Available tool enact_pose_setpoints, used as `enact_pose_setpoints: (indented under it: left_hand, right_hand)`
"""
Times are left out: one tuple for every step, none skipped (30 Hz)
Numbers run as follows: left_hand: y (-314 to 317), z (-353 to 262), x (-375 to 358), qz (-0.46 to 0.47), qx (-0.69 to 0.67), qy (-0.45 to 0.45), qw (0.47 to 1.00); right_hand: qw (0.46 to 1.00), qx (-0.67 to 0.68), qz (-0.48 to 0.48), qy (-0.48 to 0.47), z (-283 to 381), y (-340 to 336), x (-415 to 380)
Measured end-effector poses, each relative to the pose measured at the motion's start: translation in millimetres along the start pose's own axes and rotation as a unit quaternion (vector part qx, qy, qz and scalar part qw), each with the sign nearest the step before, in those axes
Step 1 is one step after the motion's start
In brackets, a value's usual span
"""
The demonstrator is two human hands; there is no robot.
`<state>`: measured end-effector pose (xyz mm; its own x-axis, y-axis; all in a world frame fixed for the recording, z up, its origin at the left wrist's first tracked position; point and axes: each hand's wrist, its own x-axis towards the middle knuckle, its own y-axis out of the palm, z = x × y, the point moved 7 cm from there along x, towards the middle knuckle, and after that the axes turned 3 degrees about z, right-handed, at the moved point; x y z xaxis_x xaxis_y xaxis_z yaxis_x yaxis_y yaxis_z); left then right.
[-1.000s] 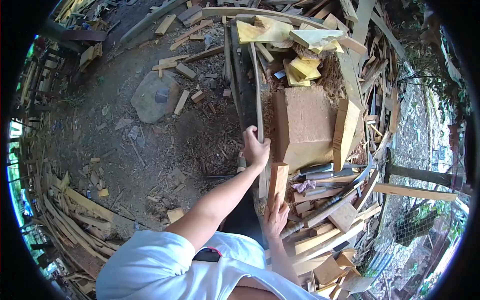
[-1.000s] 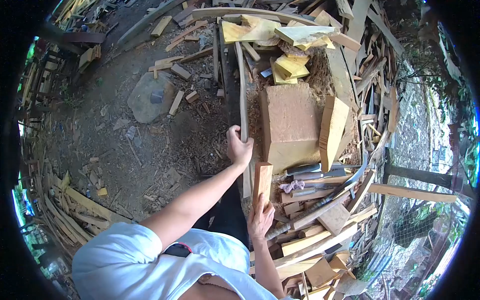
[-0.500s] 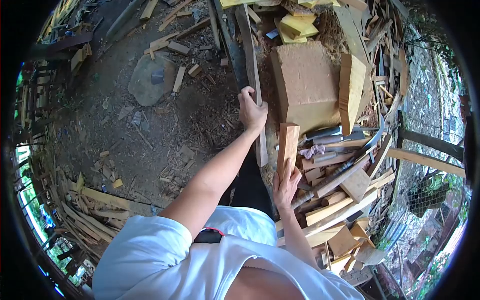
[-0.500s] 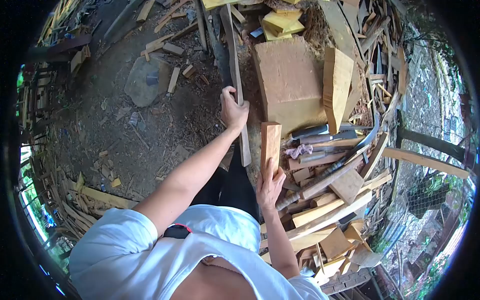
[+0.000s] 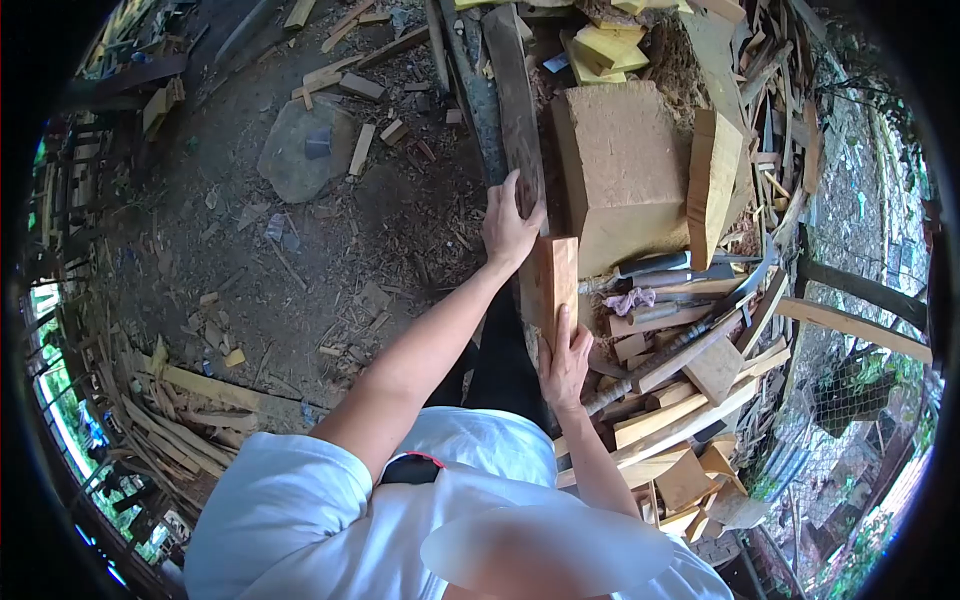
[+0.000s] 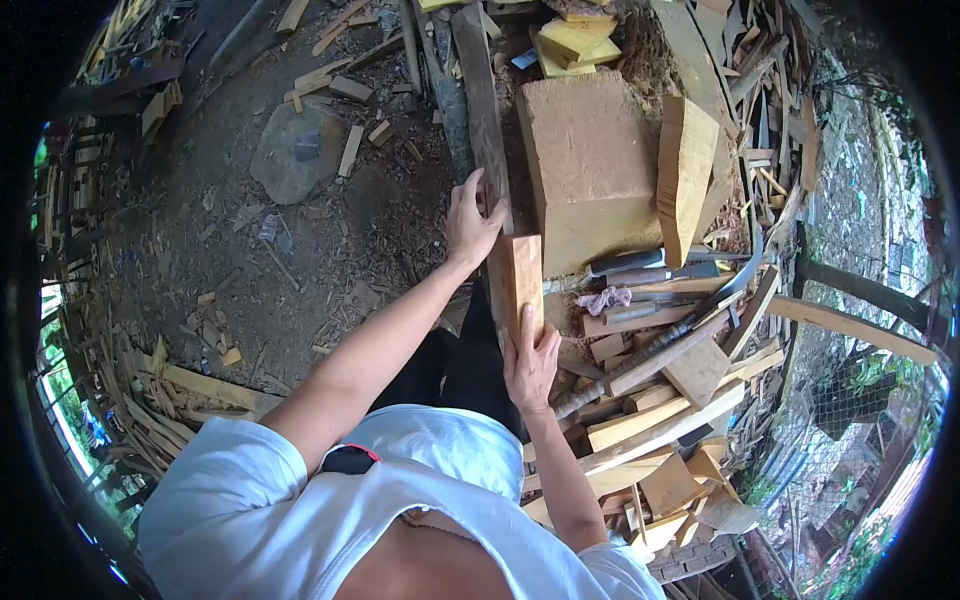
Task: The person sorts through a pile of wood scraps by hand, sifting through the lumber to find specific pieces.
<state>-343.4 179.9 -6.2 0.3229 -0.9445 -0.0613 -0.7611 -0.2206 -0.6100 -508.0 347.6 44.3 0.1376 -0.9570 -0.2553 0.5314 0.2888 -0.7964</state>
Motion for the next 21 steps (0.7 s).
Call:
enact_pose_setpoints:
  left_hand:
    - [-3.3, -3.5, 0.8, -0.020, -0.029, 0.034, 0.999]
    - [-6.4, -2.3, -0.5, -0.023, -0.030, 0.040, 0.998]
    - [-9.5, 1.3, -3.3, -0.017, -0.057, 0.041, 0.997]
    - [-14.7, 1.8, -5.4, -0.008, -0.083, 0.043, 0.996]
    - [-20.2, 4.2, -7.5, 0.008, -0.088, 0.037, 0.995]
    - [-26.0, 6.1, -9.4, 0.025, -0.092, 0.032, 0.995]
    - [-27.8, 9.0, -9.5, 0.044, -0.083, 0.028, 0.995]
    - [-27.5, 8.2, -9.9, 0.045, -0.080, 0.037, 0.995]
    - [-27.3, 4.9, -9.2, 0.046, -0.056, 0.032, 0.997]
    - [-25.8, 3.4, -8.6, 0.049, -0.032, 0.026, 0.998]
    - [-20.4, 3.5, -8.3, 0.081, -0.011, 0.016, 0.997]
    - [-17.9, 3.3, -7.6, 0.094, -0.007, 0.028, 0.995]
    - [-15.3, 8.3, -5.1, 0.095, -0.042, 0.004, 0.995]
    - [-11.5, 12.5, -3.5, 0.099, -0.076, -0.019, 0.992]
    - [-10.7, 24.1, -4.8, 0.111, -0.116, -0.039, 0.986]
    - [-16.4, 30.1, -7.4, 0.136, -0.122, -0.105, 0.977]
    - [-24.6, 26.9, -10.4, 0.155, -0.157, -0.108, 0.969]
    - [-28.6, 39.9, -13.1, 0.153, -0.183, -0.076, 0.968]
    - [-35.0, 47.9, -17.4, 0.158, -0.237, -0.114, 0.952]
    - [-47.7, 33.7, -23.0, 0.161, -0.328, -0.148, 0.919]
    - [-60.1, 20.3, -28.5, 0.166, -0.328, -0.170, 0.914]
  right_hand:
    - [1.000, -0.005, -0.022, -0.014, -0.6, -1.5, -0.1]
    - [0.999, -0.005, -0.029, -0.018, -0.9, -4.3, -0.2]
    - [0.999, -0.023, -0.024, -0.018, -2.1, -6.4, -0.3]
    - [0.999, -0.040, -0.021, -0.017, -4.3, -8.0, -1.2]
    - [0.999, -0.046, -0.018, -0.007, -13.5, -4.3, -3.4]
    - [0.999, -0.044, -0.030, -0.005, -21.4, -1.9, -5.6]
    - [0.998, -0.055, -0.013, 0.011, -29.6, 4.4, -6.9]
    - [0.998, -0.064, 0.005, 0.028, -37.5, 11.9, -8.8]
    - [0.996, -0.083, 0.004, 0.029, -38.5, 12.5, -8.6]
    - [0.995, -0.090, -0.005, 0.032, -41.7, 16.2, -7.1]
    - [0.994, -0.099, -0.003, 0.039, -47.8, 20.8, -4.9]
    - [0.993, -0.108, -0.001, 0.051, -51.4, 23.7, -4.3]
    - [0.991, -0.122, -0.005, 0.060, -47.4, 22.2, -1.3]
    - [0.990, -0.115, -0.019, 0.079, -43.9, 20.7, 0.5]
    - [0.991, -0.114, -0.040, 0.058, -31.1, 10.4, 4.3]
    - [0.991, -0.114, -0.064, 0.037, -18.5, -3.0, 9.9]
    - [0.989, -0.117, -0.085, 0.032, -6.4, -15.4, 16.1]
    - [0.987, -0.115, -0.102, 0.056, -4.7, -19.5, 23.5]
    - [0.997, 0.008, -0.032, 0.072, -5.5, -10.8, 31.7]
    - [0.987, 0.137, 0.032, 0.083, -1.4, -0.5, 36.4]
    - [0.980, 0.172, 0.058, 0.078, 8.7, 6.2, 40.6]
